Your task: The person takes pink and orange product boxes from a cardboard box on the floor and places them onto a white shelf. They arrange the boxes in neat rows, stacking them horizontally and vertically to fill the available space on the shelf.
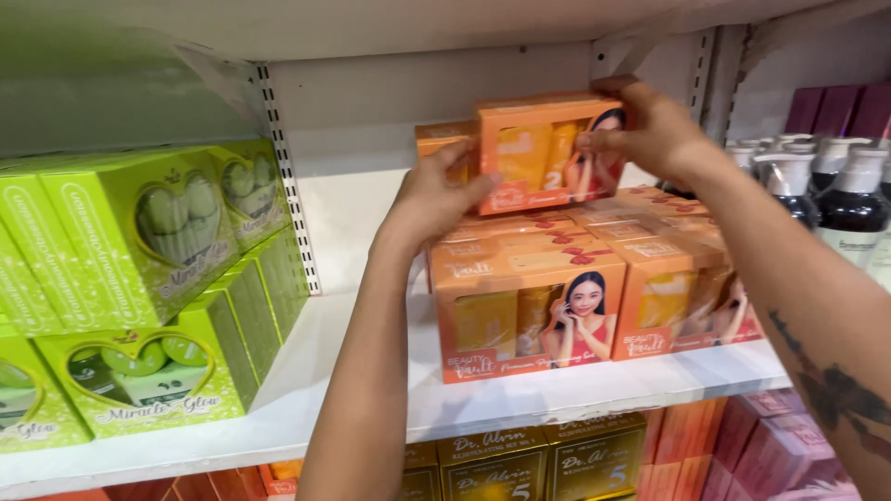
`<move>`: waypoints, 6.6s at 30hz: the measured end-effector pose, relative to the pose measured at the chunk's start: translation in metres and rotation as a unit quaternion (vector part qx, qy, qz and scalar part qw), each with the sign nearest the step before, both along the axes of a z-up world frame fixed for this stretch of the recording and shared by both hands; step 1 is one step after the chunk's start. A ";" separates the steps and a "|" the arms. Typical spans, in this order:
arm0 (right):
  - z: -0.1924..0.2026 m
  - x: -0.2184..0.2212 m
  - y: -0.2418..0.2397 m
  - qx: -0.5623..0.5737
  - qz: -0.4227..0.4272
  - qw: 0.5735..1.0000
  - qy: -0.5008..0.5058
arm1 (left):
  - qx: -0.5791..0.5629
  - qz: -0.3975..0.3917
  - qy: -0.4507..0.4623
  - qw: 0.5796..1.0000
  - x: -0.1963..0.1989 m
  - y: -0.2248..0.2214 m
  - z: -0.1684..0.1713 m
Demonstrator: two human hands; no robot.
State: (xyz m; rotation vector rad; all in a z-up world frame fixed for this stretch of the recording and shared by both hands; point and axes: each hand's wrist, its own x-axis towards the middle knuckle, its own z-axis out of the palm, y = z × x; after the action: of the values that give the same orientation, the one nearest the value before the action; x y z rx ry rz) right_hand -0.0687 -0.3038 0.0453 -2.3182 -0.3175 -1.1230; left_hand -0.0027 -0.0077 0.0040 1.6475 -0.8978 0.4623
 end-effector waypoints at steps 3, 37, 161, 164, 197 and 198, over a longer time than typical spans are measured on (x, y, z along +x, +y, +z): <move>0.009 -0.029 -0.025 -0.004 -0.086 0.996 0.031 | 0.223 0.118 -0.033 0.967 -0.050 -0.010 0.014; -0.008 0.044 -0.101 -0.032 -0.209 0.976 0.044 | 0.346 0.212 0.024 0.914 0.018 -0.053 -0.005; -0.153 -0.160 0.245 -0.206 0.032 0.953 -0.219 | -0.059 0.209 -0.222 0.950 -0.172 0.159 -0.162; -0.203 -0.178 0.291 -0.186 0.054 0.945 -0.265 | -0.071 0.229 -0.283 0.929 -0.205 0.197 -0.206; -0.471 0.137 0.497 -0.159 -0.057 0.979 -0.111 | 0.011 0.285 0.079 0.955 -0.061 0.346 -0.554; -0.472 0.141 0.497 -0.162 -0.054 0.971 -0.164 | 0.033 0.269 0.202 0.941 -0.059 0.346 -0.556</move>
State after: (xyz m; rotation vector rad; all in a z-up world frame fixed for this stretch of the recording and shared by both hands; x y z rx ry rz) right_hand 0.0719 0.1928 -0.4263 -2.4436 -0.5384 -1.6190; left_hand -0.0613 0.3382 -0.5524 1.9553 -0.1502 0.4375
